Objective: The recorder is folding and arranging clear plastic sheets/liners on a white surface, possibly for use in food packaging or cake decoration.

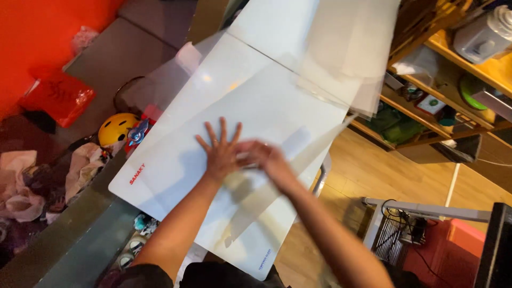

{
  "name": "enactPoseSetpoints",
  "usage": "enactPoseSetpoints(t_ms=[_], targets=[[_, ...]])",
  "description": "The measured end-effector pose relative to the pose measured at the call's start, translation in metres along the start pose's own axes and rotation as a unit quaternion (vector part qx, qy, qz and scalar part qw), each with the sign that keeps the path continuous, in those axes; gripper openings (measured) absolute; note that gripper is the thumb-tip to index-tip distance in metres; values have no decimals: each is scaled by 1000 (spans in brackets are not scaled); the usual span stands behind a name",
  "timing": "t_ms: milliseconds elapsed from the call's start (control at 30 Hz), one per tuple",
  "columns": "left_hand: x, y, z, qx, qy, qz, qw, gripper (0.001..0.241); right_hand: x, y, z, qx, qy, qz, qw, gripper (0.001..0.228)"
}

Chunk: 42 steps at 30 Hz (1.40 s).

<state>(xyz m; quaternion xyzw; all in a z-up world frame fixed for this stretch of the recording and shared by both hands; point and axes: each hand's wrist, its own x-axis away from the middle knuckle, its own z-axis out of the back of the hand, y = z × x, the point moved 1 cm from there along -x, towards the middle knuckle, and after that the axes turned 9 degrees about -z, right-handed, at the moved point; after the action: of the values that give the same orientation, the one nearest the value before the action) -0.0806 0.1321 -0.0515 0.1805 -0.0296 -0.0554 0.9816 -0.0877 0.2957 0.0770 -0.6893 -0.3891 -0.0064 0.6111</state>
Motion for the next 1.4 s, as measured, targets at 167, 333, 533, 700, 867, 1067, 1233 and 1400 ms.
enactPoseSetpoints(t_ms=[167, 333, 533, 700, 867, 1067, 1233, 1400], targets=[[25, 12, 48, -29, -169, -68, 983, 130, -73, -58, 79, 223, 191, -7, 956, 52], [51, 4, 83, -67, -264, -177, 946, 131, -150, -2, 181, 401, 379, -57, 832, 91], [38, -88, 32, 94, -39, -228, 968, 99, -174, 5, 180, 327, 461, -32, 824, 111], [-38, -152, 21, 124, 301, 259, 909, 93, -200, -11, 171, 315, 426, -67, 846, 104], [-81, -142, 38, 240, 336, 339, 845, 72, -193, -24, 159, 322, 421, -109, 841, 77], [-106, -112, 33, 252, 327, 216, 885, 58, -194, 5, 165, 430, 435, 73, 787, 58], [-119, -93, 28, 37, 222, 34, 974, 66, -219, 19, 172, 622, 344, 176, 681, 80], [-137, -77, 47, -33, 46, 65, 996, 86, -231, -5, 157, 702, 246, 126, 657, 88]])
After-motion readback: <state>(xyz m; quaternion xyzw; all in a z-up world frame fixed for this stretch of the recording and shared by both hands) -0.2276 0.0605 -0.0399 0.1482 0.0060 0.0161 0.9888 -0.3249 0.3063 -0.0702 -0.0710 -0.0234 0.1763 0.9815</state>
